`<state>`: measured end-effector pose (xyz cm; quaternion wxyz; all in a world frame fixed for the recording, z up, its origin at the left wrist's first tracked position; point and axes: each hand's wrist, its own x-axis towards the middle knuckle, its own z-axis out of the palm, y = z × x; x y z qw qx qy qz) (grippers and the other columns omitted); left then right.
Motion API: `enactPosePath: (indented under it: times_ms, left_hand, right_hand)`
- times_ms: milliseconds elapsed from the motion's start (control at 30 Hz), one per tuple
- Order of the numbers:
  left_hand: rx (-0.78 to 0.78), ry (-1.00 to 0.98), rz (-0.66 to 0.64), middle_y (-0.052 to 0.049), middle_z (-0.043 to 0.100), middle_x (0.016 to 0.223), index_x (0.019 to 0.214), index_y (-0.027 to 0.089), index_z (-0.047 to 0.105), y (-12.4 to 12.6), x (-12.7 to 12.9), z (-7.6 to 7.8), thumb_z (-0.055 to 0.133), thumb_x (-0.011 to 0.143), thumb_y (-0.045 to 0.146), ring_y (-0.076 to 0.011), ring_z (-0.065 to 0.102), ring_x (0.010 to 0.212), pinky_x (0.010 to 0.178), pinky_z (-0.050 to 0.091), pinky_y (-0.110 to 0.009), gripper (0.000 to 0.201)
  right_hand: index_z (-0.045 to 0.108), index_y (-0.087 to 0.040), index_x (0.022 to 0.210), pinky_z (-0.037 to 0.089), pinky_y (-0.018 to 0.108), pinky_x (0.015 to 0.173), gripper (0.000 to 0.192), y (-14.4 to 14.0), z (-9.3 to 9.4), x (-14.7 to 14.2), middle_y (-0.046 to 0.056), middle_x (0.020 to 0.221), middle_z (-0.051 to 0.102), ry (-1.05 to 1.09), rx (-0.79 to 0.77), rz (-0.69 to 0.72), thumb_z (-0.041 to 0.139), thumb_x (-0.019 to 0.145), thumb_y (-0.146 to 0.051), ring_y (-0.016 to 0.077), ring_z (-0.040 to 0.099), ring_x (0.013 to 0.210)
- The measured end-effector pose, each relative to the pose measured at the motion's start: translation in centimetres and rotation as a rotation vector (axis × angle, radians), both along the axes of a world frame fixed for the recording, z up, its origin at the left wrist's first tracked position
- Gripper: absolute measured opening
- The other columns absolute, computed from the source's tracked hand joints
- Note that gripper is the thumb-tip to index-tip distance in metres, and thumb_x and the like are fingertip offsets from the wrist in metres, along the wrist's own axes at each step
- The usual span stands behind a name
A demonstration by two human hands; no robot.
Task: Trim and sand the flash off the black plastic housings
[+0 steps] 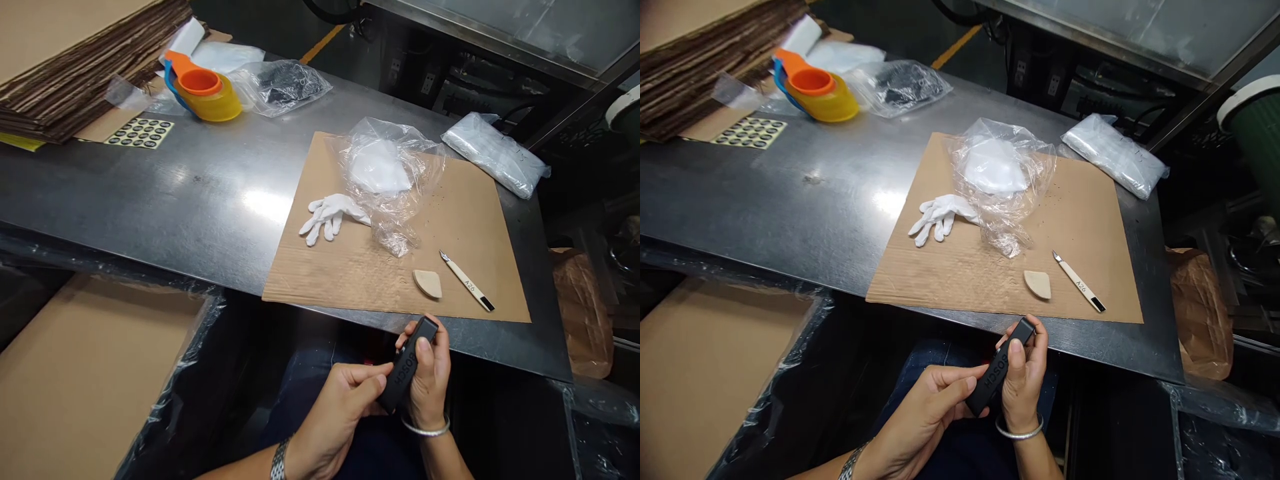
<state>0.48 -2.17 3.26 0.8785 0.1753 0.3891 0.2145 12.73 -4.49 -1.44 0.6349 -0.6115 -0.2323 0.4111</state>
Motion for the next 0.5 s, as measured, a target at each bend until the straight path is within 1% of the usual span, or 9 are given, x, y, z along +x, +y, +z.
enactPosePath:
  times_ms: [100,200,267,400,500]
  left_hand:
    - [0.032,0.024,-0.015,-0.008,0.069,0.077,0.098,0.016,0.071,-0.04,-0.08,-0.21,0.063,0.077,0.028,-0.0146,0.052,0.072,0.069,0.042,-0.029,0.025]
    - [0.099,0.140,-0.045,-0.004,0.065,0.066,0.093,0.016,0.073,-0.02,-0.23,-0.44,0.066,0.073,0.030,-0.0118,0.046,0.064,0.060,0.037,-0.024,0.025]
    - [0.122,0.186,-0.066,-0.003,0.062,0.061,0.092,0.016,0.073,0.02,-0.34,-0.54,0.068,0.072,0.031,-0.0111,0.042,0.061,0.057,0.034,-0.024,0.026]
    - [0.127,0.139,-0.100,-0.003,0.059,0.061,0.090,0.014,0.074,0.16,-0.43,-0.55,0.066,0.073,0.034,-0.0110,0.040,0.060,0.056,0.031,-0.024,0.027]
    - [0.150,0.116,-0.118,-0.001,0.052,0.055,0.082,0.012,0.075,0.20,-0.39,-0.55,0.065,0.073,0.037,-0.0101,0.034,0.057,0.054,0.027,-0.024,0.029]
  right_hand:
    - [0.042,-0.026,0.113,0.047,0.025,0.054,0.034,-0.03,0.07,0.02,0.000,0.088,0.053,-0.021,0.009,0.005,0.052,0.083,-0.039,0.0113,0.054,0.064]
    - [0.042,-0.026,0.113,0.047,0.025,0.054,0.034,-0.08,0.22,0.03,0.000,0.088,0.053,-0.029,0.007,0.016,0.052,0.083,-0.039,0.0112,0.054,0.063]
    - [0.042,-0.027,0.112,0.047,0.026,0.054,0.034,-0.13,0.36,0.04,0.000,0.087,0.053,-0.033,-0.003,0.024,0.052,0.083,-0.038,0.0111,0.054,0.063]
    - [0.042,-0.025,0.113,0.047,0.026,0.054,0.035,-0.34,0.53,0.12,0.000,0.087,0.053,-0.082,-0.033,0.033,0.052,0.082,-0.039,0.0114,0.054,0.062]
    - [0.041,-0.024,0.115,0.045,0.027,0.055,0.039,-0.57,0.40,0.32,0.001,0.087,0.053,-0.148,-0.068,0.035,0.053,0.082,-0.040,0.0113,0.052,0.061]
